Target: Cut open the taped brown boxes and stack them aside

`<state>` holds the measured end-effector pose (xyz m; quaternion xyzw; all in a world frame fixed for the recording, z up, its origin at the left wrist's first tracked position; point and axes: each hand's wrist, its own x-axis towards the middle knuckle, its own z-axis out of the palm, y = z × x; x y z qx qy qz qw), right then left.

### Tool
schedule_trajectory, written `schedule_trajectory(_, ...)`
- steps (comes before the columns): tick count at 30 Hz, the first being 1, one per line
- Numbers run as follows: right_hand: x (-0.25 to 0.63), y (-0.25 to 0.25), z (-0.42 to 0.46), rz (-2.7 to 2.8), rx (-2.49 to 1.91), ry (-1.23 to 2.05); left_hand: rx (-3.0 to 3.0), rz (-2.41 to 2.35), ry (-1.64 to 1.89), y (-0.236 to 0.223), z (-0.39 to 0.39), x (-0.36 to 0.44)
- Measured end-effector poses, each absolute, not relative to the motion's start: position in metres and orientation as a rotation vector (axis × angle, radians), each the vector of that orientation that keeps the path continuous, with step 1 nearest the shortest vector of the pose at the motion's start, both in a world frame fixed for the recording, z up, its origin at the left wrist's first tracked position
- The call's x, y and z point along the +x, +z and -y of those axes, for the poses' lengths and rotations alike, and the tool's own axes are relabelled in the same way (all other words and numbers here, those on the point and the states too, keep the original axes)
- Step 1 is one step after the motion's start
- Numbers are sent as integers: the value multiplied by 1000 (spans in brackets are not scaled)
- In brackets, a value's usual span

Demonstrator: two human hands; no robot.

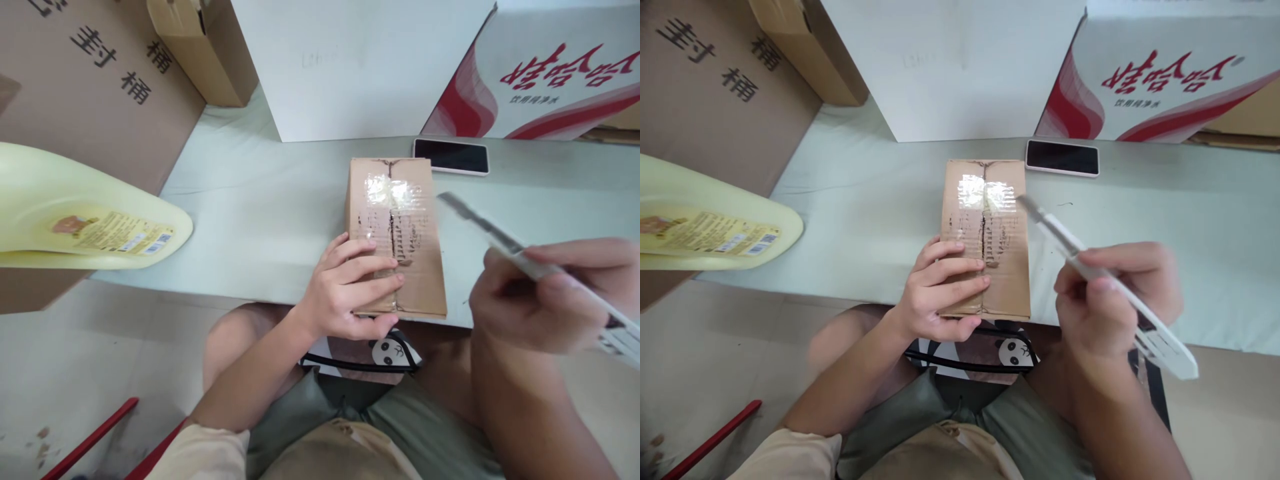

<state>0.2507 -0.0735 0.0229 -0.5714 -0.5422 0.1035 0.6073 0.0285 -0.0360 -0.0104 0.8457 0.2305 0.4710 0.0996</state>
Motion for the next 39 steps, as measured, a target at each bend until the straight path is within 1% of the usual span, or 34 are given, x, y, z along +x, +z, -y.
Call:
schedule_trajectory(3, 259, 9, 57, 1125, -1296, 81, 2497, -689, 1419, -10, 33, 25)
schedule_trajectory(6, 270, -10, 43, 1308, -1637, 45, 2500, -700, 1423, -9, 26, 18)
schedule_trajectory(8, 277, -23, 37, 1492, -1867, 85, 2506, -713, 1417, -9, 21, 13)
schedule_trajectory(12, 284, -37, 34, 1771, -2109, 270, 2506, -786, 1480, -12, 9, 1)
schedule_trajectory(15, 284, -40, 34, 1854, -2240, 373, 2499, -863, 1485, -14, 1, -11)
schedule_trajectory(17, 284, -44, 33, 1852, -2293, 373, 2493, -902, 1467, -15, -4, -22)
schedule_trajectory(20, 285, -51, 33, 1846, -2219, 215, 2411, -990, 1479, -18, -8, -38)
schedule_trajectory(23, 284, -55, 33, 1919, -1928, 115, 2192, -1177, 1437, -28, -9, -47)
schedule_trajectory(27, 270, -55, 34, 2043, -1522, 291, 1923, -1367, 1359, -43, -12, -51)
schedule_trajectory(31, 252, -53, 32, 2097, -1318, 474, 1854, -1397, 1331, -46, -16, -55)
schedule_trajectory(36, 244, -54, 24, 1944, -1379, 579, 1794, -1352, 1296, -40, -19, -56)
schedule_trajectory(39, 245, -58, 19, 1851, -1393, 593, 1705, -1330, 1303, -44, -21, -53)
